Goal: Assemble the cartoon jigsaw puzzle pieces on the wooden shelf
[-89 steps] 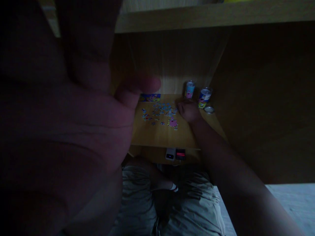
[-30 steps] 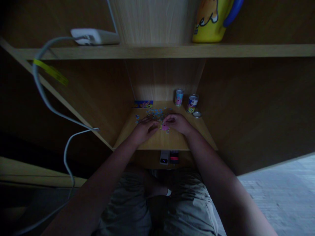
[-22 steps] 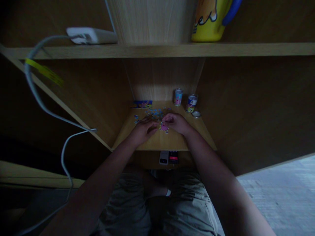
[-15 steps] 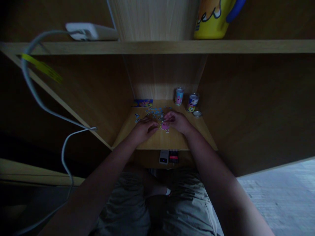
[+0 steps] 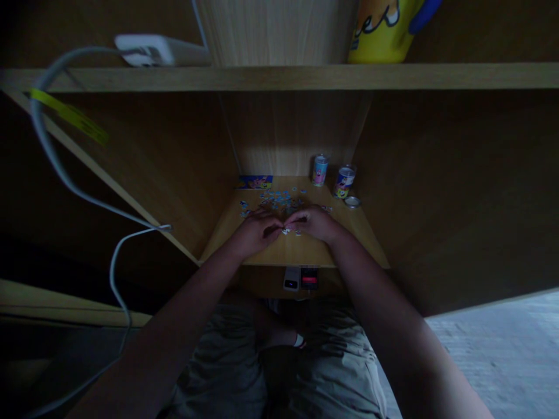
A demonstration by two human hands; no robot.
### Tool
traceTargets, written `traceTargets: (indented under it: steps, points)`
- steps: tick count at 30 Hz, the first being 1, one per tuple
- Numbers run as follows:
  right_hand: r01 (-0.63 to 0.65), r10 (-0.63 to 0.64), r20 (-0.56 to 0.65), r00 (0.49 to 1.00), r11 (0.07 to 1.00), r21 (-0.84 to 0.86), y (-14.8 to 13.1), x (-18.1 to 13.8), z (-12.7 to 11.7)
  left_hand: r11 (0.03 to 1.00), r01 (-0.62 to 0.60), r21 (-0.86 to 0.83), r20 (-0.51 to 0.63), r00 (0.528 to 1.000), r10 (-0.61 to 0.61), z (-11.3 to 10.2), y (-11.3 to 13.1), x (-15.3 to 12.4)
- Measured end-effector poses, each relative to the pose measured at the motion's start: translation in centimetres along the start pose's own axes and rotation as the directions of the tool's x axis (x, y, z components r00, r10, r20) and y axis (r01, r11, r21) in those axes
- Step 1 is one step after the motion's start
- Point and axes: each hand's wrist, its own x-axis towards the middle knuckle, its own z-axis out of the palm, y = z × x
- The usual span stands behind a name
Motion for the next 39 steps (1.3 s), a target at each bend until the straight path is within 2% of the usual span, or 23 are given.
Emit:
traceTargets:
  steps: [3,7,9,11,15,22,31,39]
  points:
    - [0.049,-0.05,-0.024,0.998,0.998,-0.026,0.4,0.2,0.1,0.997,-0.073,-0.039,0.026,0.997,0.074,0.1,-0.3,0.0]
    - [0.09,-0.112,-0.202,0.973,0.989,-0.114,1.2,0.6,-0.4,0.992,-0.107,-0.066,0.022,0.994,0.109,0.2,-0.5,0.0]
    - [0.109,-0.155,-0.254,0.955,0.976,-0.187,1.3,0.7,-0.8,0.992,-0.108,-0.067,0.019,0.994,0.109,0.2,-0.5,0.0]
    - [0.145,-0.211,-0.232,0.949,0.951,-0.273,1.3,0.7,-1.1,0.991,-0.117,-0.068,0.021,0.993,0.119,0.1,-0.5,0.0]
    - [0.268,-0.332,-0.092,0.939,0.873,-0.407,1.0,0.6,-1.3,0.989,-0.128,-0.08,0.005,0.992,0.129,0.1,-0.6,0.0]
    - [0.359,-0.38,0.034,0.925,0.837,-0.413,2.0,1.0,-1.2,0.984,-0.135,-0.117,0.005,0.991,0.136,0.6,-1.2,0.3]
    - [0.376,-0.385,0.061,0.921,0.837,-0.398,2.4,1.2,-1.3,0.981,-0.149,-0.122,0.003,0.989,0.15,1.0,-1.4,0.8]
    - [0.366,-0.379,0.055,0.924,0.832,-0.416,2.8,1.3,-1.2,0.991,-0.11,-0.08,-0.007,0.994,0.11,1.1,-1.3,0.7]
